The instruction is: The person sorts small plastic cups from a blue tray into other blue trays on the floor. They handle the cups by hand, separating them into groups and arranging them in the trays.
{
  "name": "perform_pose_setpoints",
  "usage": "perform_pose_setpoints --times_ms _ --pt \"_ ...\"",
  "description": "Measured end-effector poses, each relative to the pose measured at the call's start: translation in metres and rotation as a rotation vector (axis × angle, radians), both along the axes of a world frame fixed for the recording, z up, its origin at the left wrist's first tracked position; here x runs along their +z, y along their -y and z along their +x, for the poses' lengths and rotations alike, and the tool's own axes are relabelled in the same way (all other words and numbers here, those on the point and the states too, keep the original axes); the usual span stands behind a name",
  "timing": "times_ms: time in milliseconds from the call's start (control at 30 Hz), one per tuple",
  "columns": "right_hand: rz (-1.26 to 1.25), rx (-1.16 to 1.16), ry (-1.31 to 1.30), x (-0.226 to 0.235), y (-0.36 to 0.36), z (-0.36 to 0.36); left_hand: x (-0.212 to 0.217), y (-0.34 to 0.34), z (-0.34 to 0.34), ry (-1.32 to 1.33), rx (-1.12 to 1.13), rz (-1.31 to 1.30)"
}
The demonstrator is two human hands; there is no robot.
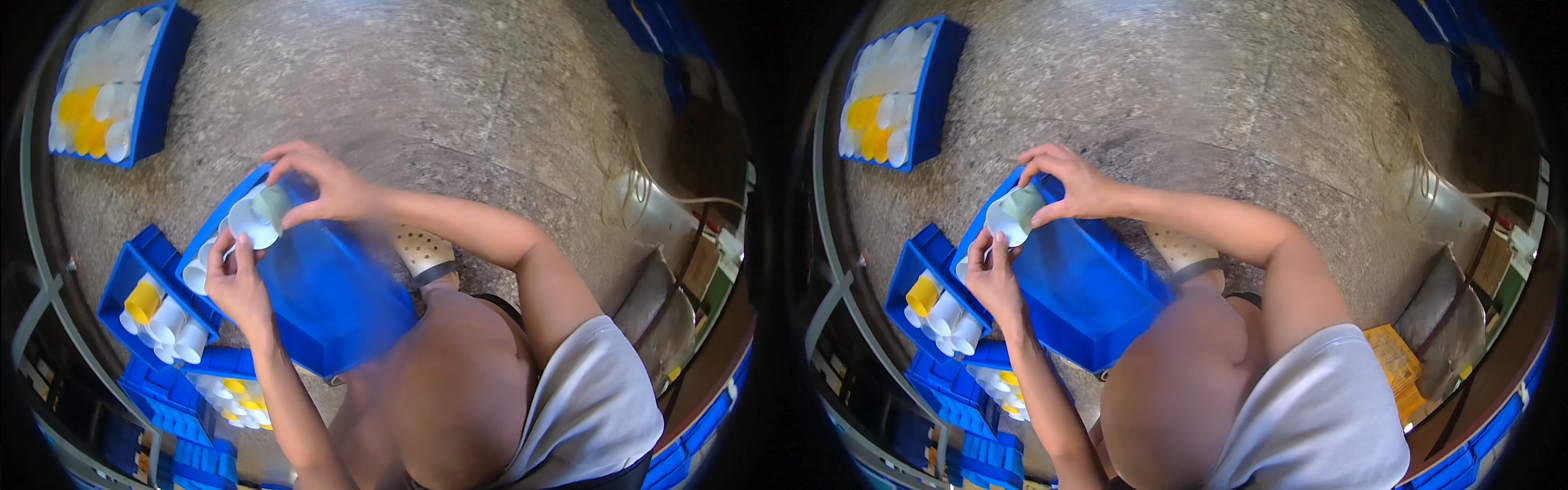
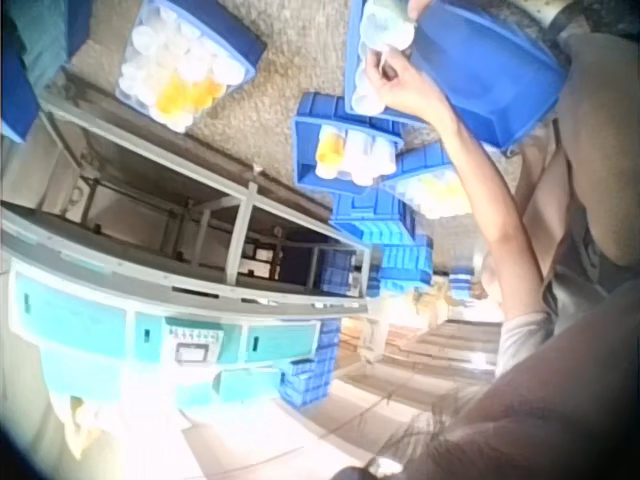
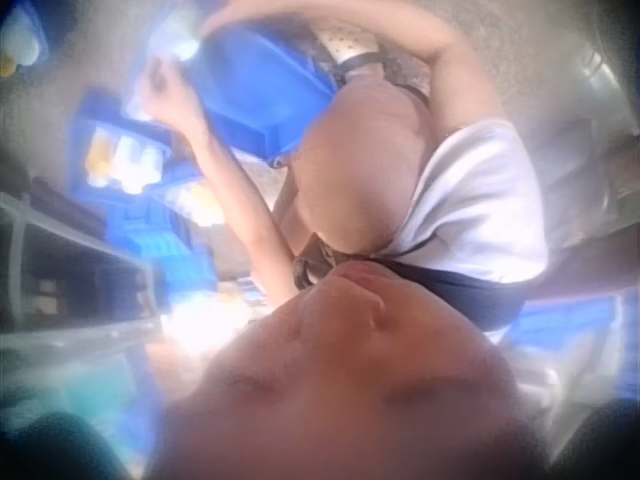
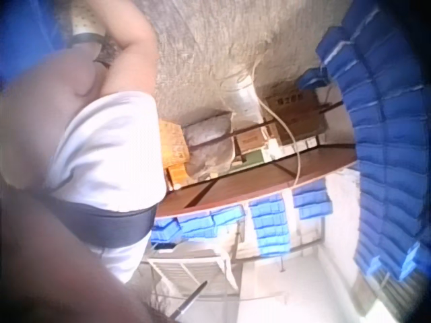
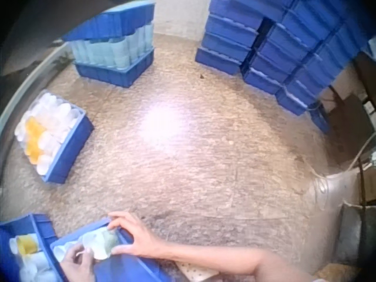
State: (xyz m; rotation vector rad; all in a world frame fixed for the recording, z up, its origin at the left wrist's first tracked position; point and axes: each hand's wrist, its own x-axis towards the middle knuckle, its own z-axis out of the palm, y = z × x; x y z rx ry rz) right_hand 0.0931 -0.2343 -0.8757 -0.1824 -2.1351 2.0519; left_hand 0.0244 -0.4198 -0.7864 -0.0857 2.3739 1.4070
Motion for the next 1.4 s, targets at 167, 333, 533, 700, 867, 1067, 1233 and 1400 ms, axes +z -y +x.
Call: perform_pose_setpoints --times_ms 167,333,533,700,867,1067,1233,1400 --pt "0.108 0.046 0.004 0.012 -0.013 0.004 0.002 0.008 -0.003 0.023 -0.041 0.003" --pt "0.153 0.089 0.143 0.043 -0.039 0.001 0.000 0.035 -0.004 -0.131 -0.126 -0.076" --pt "0.279 0.178 -0.073 0.100 -0.042 -0.070 0.020 0.103 -0.007 -0.213 0.050 -0.108" --pt "0.435 0.567 -0.049 0.143 0.024 -0.158 0.035 0.167 -0.021 -0.228 0.234 -0.033" --pt "0.514 0.955 -0.031 0.145 0.141 -0.240 0.041 0.236 -0.052 -0.323 0.417 -0.107" --pt "0.841 1.111 -0.235 0.146 0.282 -0.316 0.023 0.328 -0.128 -0.567 0.447 -0.449" --pt "1.442 1.357 -0.140 0.139 0.350 -0.331 -0.008 0.356 -0.193 -0.572 0.347 -0.802" --pt "1.701 1.223 -0.189 0.111 0.369 -0.318 -0.029 0.358 -0.222 -0.269 0.216 -0.944"
